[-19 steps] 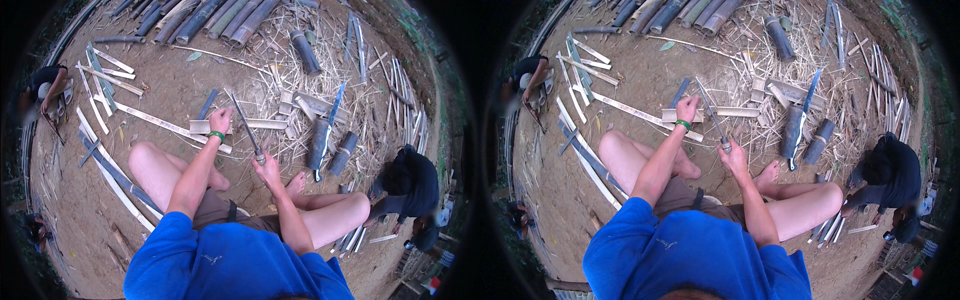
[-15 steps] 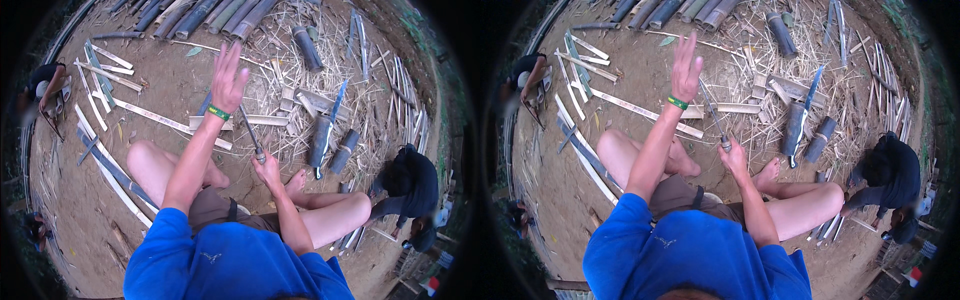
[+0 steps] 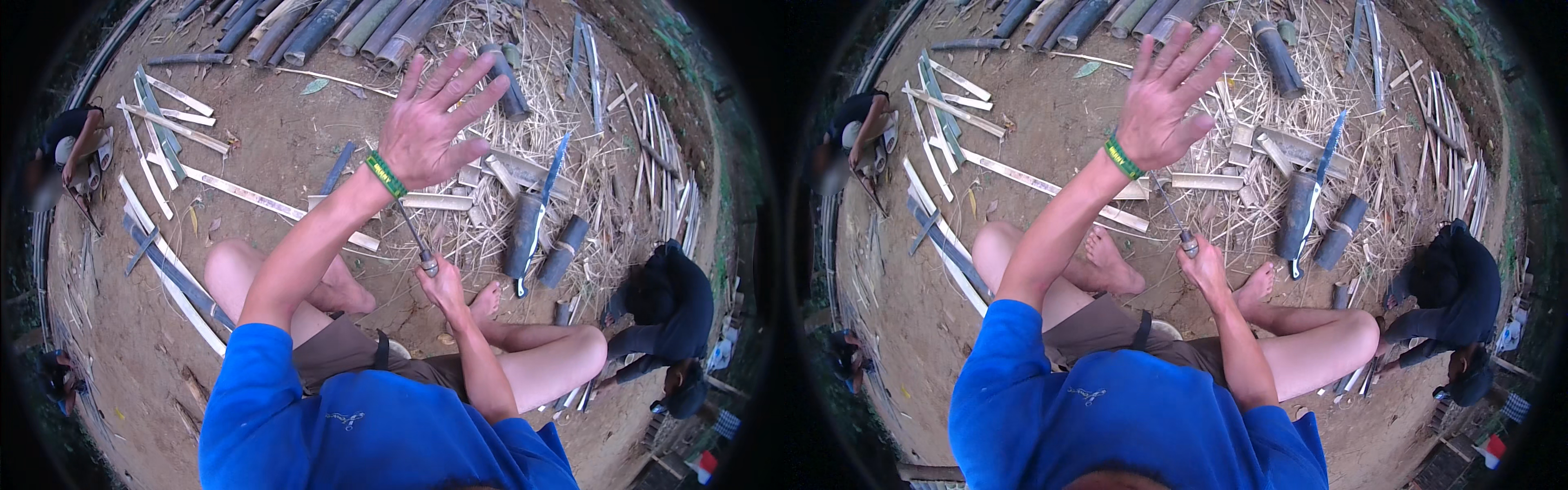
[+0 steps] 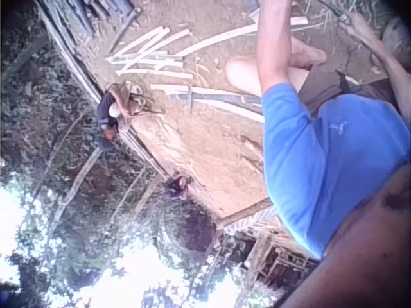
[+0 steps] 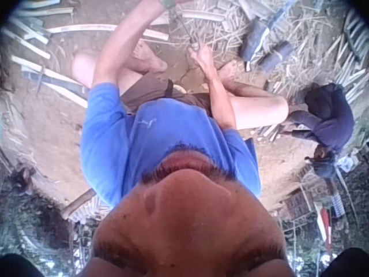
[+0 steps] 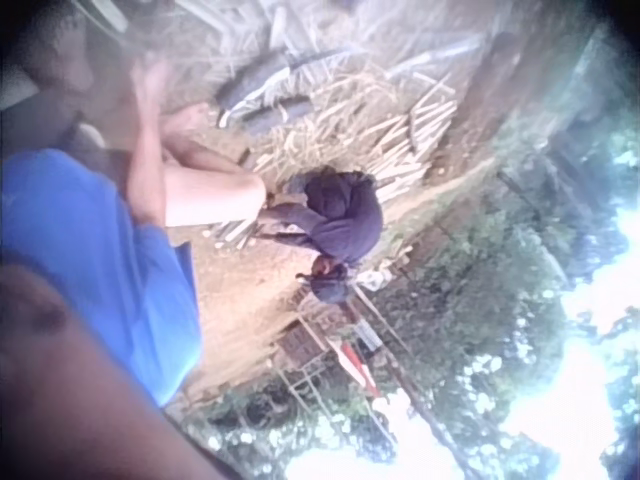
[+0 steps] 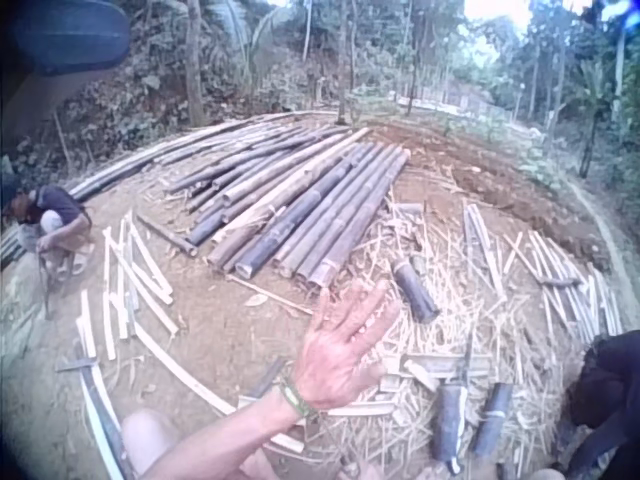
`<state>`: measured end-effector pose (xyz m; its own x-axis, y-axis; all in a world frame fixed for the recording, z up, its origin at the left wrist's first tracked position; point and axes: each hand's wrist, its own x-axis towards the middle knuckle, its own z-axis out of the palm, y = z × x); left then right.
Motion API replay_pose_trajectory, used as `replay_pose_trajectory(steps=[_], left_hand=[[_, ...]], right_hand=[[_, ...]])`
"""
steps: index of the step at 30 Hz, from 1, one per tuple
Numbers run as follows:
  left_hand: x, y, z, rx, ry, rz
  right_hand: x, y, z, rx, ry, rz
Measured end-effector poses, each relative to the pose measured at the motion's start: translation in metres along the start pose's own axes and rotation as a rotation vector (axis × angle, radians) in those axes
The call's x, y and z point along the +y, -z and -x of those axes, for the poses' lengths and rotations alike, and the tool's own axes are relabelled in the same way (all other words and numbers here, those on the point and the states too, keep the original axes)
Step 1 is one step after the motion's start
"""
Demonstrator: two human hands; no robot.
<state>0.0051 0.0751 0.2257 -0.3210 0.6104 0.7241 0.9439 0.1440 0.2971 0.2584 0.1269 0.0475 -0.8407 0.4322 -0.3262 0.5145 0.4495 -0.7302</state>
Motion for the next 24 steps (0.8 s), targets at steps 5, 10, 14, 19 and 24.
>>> replay_pose_trajectory(steps=[5,10,14,19,24], left_hand=[[-0.043,-0.09,0.145,-0.591,0.133,-0.115],[-0.042,-0.036,0.115,0.17,0.572,0.023],[-0.043,-0.053,0.216,-0.278,0.743,-0.015],[-0.03,-0.083,0.24,-0.285,0.766,0.013],[-0.04,-0.086,0.256,-0.169,0.775,-0.019]], right_hand=[[0.004,-0.005,-0.011,-0.041,0.016,0.113],[0.017,-0.011,-0.015,0.005,-0.019,0.025],[0.004,-0.014,-0.016,-0.01,-0.001,0.012],[0.005,-0.013,-0.017,-0.021,-0.005,-0.014],[0.015,-0.002,-0.044,-0.454,-0.461,-0.833]])
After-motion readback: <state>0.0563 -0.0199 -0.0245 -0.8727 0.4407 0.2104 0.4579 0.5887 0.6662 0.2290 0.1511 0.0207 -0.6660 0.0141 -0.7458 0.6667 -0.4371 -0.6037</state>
